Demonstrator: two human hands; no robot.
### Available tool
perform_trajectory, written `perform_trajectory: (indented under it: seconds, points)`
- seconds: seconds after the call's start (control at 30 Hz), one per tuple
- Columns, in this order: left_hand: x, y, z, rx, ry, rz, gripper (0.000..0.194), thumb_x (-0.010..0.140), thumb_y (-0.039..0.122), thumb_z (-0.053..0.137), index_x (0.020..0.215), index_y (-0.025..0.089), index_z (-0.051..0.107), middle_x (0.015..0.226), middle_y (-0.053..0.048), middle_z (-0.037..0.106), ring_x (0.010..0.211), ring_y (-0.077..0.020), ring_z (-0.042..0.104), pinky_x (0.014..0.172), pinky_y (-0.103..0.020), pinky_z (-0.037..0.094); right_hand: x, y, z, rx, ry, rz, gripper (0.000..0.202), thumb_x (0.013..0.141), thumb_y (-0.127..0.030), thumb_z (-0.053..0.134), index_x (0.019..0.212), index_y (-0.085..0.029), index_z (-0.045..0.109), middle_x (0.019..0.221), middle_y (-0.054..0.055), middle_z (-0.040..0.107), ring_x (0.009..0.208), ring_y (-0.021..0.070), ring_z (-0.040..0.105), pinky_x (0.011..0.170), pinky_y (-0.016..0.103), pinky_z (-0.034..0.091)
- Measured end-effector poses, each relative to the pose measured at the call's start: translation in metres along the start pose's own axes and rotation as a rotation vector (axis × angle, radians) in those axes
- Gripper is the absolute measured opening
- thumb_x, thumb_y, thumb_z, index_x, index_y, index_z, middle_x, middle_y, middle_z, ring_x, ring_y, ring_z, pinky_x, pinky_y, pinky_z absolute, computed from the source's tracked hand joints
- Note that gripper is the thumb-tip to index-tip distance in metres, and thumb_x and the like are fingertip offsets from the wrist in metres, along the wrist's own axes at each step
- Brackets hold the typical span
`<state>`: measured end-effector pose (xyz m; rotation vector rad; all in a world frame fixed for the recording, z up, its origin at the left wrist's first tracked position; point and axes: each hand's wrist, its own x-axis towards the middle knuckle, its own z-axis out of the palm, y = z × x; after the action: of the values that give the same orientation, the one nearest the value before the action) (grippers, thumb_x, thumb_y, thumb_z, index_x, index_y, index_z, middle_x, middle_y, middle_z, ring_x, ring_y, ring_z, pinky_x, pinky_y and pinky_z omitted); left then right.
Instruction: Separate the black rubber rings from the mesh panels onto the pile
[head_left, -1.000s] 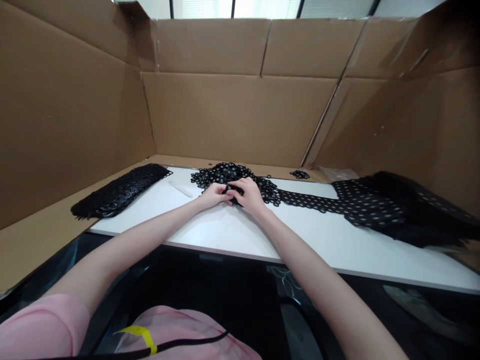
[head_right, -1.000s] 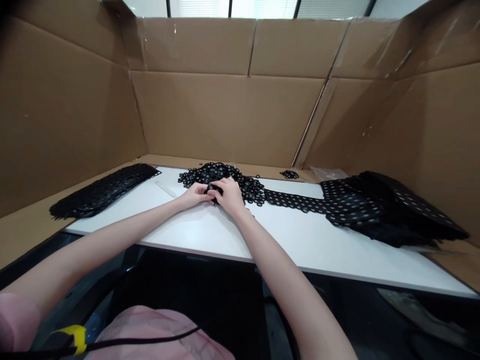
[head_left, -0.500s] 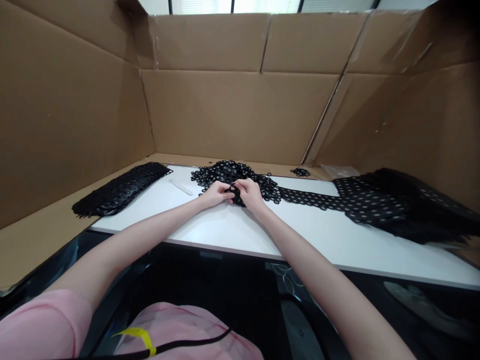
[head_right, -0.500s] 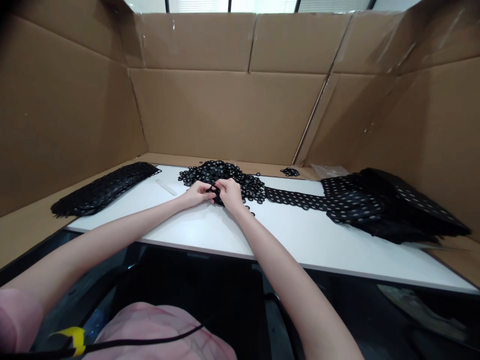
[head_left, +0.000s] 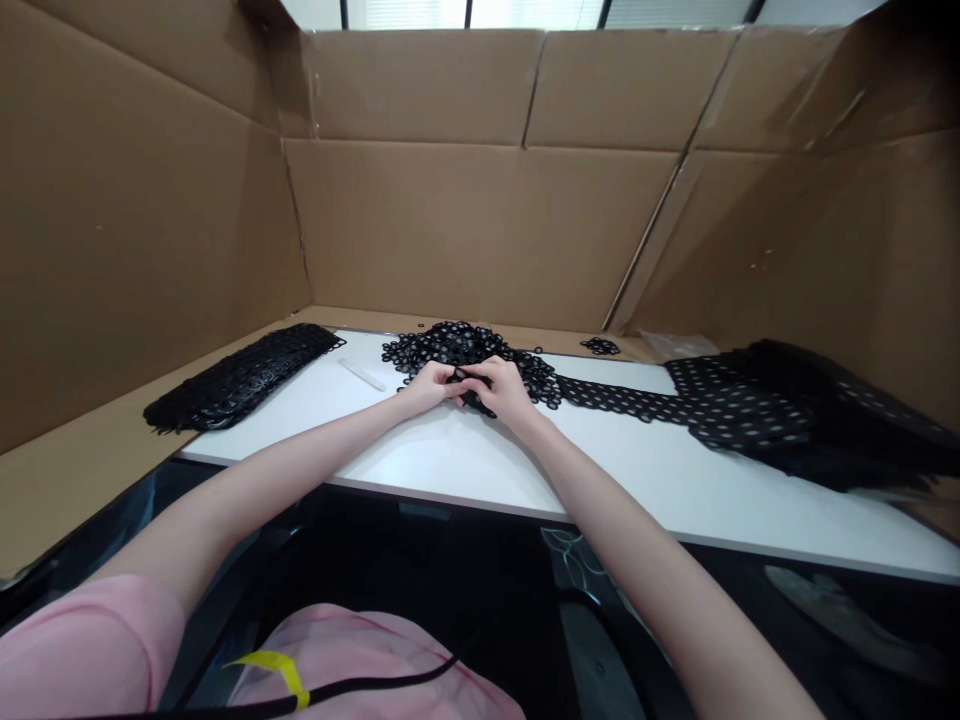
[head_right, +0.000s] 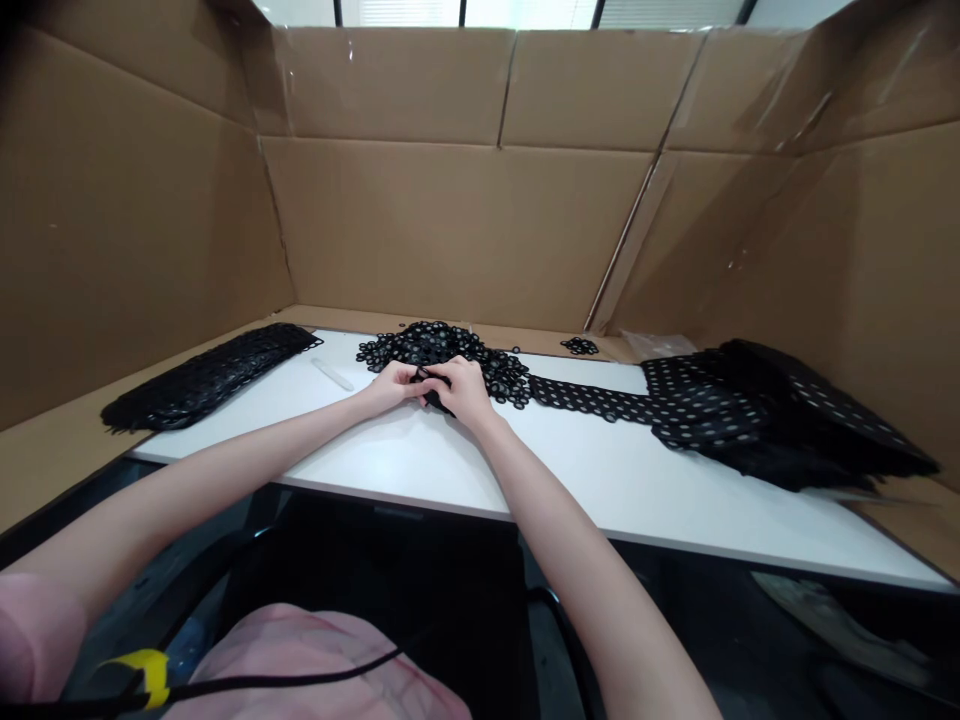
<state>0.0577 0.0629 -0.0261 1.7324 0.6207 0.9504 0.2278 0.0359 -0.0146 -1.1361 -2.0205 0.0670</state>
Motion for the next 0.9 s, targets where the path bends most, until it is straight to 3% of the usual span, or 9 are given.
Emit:
perform_trajectory:
  seconds: [0.3,0.4,0.53,0.7,0.8,0.9]
  points:
    - [0.001,0.001,0.000,-0.024,-0.029,-0.020,0.020,0.064,0.026,0.073,0.074,0.010,0.066,0.057,-0.001,0.065,0.053,-0.0119,0.059,0.058,-0.023,0.045,0.001,0.009,0.005,0.050,-0.003,0.077,0.029,0.087,-0.024,0.045,0.086,-0.022,0.074,0.075,0.004,0.068,0.073,0.0188,0.059,0.074,0.031,0.044]
    - [0.001,-0.003,-0.001,-0.003,-0.008,-0.018,0.020,0.066,0.028,0.072,0.071,0.010,0.065,0.056,-0.002,0.064,0.051,-0.0117,0.058,0.055,-0.022,0.043,-0.001,0.002,0.002,0.010,0.020,0.010,0.024,0.086,-0.032,0.051,0.091,-0.024,0.074,0.079,0.005,0.069,0.079,0.0210,0.058,0.077,0.034,0.043]
    - [0.003,-0.005,-0.001,0.015,-0.036,-0.012,0.019,0.066,0.028,0.072,0.069,0.010,0.065,0.056,-0.002,0.064,0.053,-0.0121,0.059,0.056,-0.022,0.044,0.000,-0.004,0.001,-0.067,0.093,0.034,0.019,0.083,-0.027,0.056,0.079,-0.024,0.074,0.075,0.005,0.068,0.081,0.0217,0.057,0.083,0.038,0.040]
    - [0.005,0.000,0.002,-0.059,-0.029,-0.007,0.020,0.064,0.026,0.073,0.071,0.010,0.065,0.060,-0.001,0.064,0.052,-0.0105,0.058,0.057,-0.022,0.044,0.007,-0.001,0.003,0.078,0.253,0.226,0.022,0.080,-0.025,0.053,0.072,-0.020,0.072,0.072,0.004,0.067,0.071,0.0192,0.059,0.071,0.031,0.042]
    - [0.006,-0.002,0.002,-0.085,-0.006,-0.014,0.021,0.064,0.026,0.074,0.074,0.009,0.066,0.060,-0.001,0.064,0.051,-0.0099,0.058,0.055,-0.021,0.044,0.010,0.005,0.000,0.221,0.333,0.261,0.022,0.078,-0.029,0.053,0.071,-0.019,0.071,0.071,0.003,0.070,0.071,0.0189,0.061,0.071,0.030,0.044]
    - [0.005,-0.007,-0.001,-0.104,0.024,-0.057,0.022,0.063,0.024,0.076,0.074,0.009,0.065,0.058,0.000,0.062,0.048,-0.0094,0.057,0.053,-0.021,0.043,0.010,0.020,-0.010,0.312,0.518,0.348,0.032,0.084,-0.034,0.044,0.071,-0.017,0.069,0.064,0.004,0.069,0.065,0.0178,0.061,0.071,0.030,0.044]
